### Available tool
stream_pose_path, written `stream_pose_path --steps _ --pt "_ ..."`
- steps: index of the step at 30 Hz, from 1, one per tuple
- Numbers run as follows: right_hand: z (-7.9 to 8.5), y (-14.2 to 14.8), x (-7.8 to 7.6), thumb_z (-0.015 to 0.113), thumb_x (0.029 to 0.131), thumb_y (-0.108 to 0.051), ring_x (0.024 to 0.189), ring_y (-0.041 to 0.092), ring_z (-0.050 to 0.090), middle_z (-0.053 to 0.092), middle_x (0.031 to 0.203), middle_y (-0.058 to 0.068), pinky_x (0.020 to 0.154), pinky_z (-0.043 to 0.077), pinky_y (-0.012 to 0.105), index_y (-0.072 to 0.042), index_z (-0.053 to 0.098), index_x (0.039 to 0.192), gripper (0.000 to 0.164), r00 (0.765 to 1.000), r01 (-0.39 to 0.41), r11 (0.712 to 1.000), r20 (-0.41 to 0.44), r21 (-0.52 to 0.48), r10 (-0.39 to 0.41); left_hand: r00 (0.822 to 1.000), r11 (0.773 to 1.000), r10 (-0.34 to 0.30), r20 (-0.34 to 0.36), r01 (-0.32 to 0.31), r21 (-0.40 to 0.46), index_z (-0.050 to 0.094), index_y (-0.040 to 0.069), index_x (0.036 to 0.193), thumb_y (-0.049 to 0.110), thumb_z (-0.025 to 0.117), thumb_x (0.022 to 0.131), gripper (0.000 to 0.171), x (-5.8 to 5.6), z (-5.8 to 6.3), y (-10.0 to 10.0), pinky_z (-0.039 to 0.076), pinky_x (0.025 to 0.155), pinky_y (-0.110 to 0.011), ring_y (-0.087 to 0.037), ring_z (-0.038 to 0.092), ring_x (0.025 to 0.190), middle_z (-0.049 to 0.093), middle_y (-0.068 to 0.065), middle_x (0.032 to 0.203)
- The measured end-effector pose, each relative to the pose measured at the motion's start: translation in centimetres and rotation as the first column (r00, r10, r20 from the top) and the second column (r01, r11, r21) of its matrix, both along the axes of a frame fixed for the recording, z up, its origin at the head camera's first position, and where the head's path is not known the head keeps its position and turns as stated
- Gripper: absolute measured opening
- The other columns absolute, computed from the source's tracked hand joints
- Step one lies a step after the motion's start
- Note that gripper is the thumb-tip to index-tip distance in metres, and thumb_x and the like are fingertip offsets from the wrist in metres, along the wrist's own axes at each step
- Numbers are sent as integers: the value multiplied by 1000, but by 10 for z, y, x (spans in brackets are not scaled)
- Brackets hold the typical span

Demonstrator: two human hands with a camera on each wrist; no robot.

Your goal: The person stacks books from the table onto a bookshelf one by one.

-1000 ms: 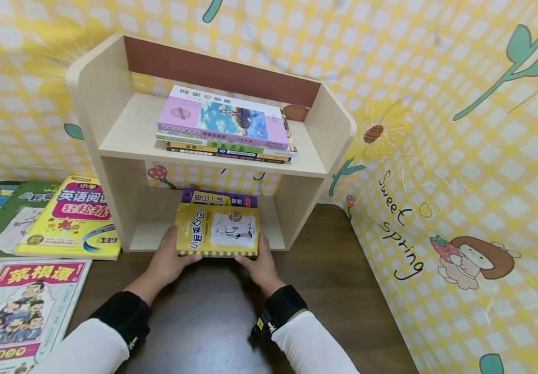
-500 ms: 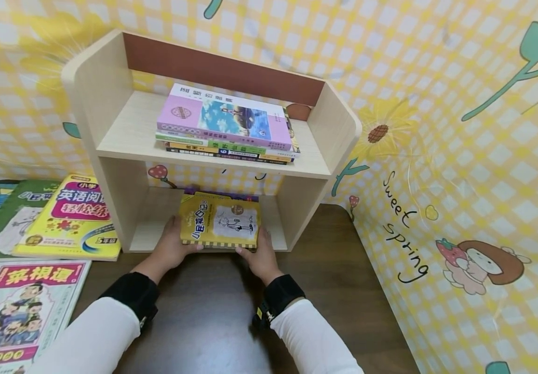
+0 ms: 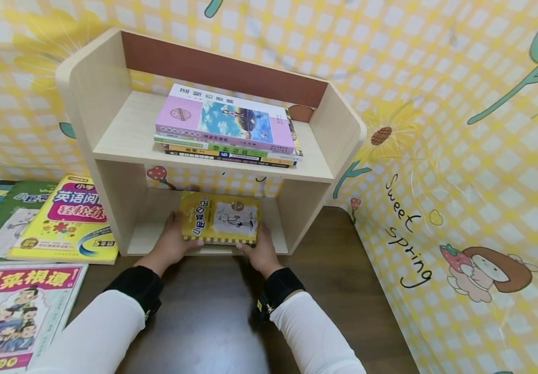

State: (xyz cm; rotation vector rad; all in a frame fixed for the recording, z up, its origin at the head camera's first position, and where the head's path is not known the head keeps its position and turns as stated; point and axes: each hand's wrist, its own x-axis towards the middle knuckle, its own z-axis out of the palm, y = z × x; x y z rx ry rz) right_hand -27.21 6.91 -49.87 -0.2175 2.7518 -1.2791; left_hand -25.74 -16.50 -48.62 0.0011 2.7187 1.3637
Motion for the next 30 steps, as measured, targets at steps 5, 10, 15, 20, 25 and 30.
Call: stream_pose_path --steps 5,10,15,20,25,30 --pt "1 -1 -6 67 93 -24 145 36 15 15 157 24 117 20 47 2 12 153 85 1000 -1 1000 0 -11 1 1000 1000 4 13 -4 0 8 -5 152 18 74 85 97 -6 -1 0 3 116 -55 -43 -11 144 -4 -28 157" --pt "1 -1 -11 66 93 -23 146 35 12 13 158 23 117 20 46 2 11 153 85 1000 -11 1000 24 -22 11 998 999 33 58 -34 4 -2 -3 152 17 75 85 104 -9 1 2 5 117 -54 -43 -10 144 -10 -28 157" --pt "-1 -1 -18 68 92 -19 144 34 20 21 156 22 115 24 46 -1 18 152 80 999 -34 999 -9 -37 34 999 1000 26 39 -26 -7 7 -5 152 16 74 85 97 -12 1 1 2 117 -53 -41 -12 144 -7 -25 158" --pt "-7 1 -22 69 91 -21 141 34 27 29 151 21 114 26 47 -3 26 149 74 996 -61 993 -67 -98 55 1000 1000 14 24 -13 -15 13 -6 151 15 74 85 92 -14 0 1 1 117 -53 -40 -14 144 -5 -23 159" --pt "-8 3 -20 67 92 -30 144 37 19 22 155 23 115 24 47 -3 19 152 81 995 -71 992 -83 -101 63 1000 1000 14 15 -13 -17 12 -8 151 15 73 86 92 -14 1 0 1 117 -52 -40 -13 144 -5 -25 158" --pt "-2 0 -17 64 94 -27 146 35 11 11 159 22 117 19 48 0 10 153 84 999 -26 999 31 -45 27 1000 1000 -8 -10 8 -15 15 -12 148 16 72 87 88 -11 3 1 3 117 -54 -44 -12 143 -4 -30 156"
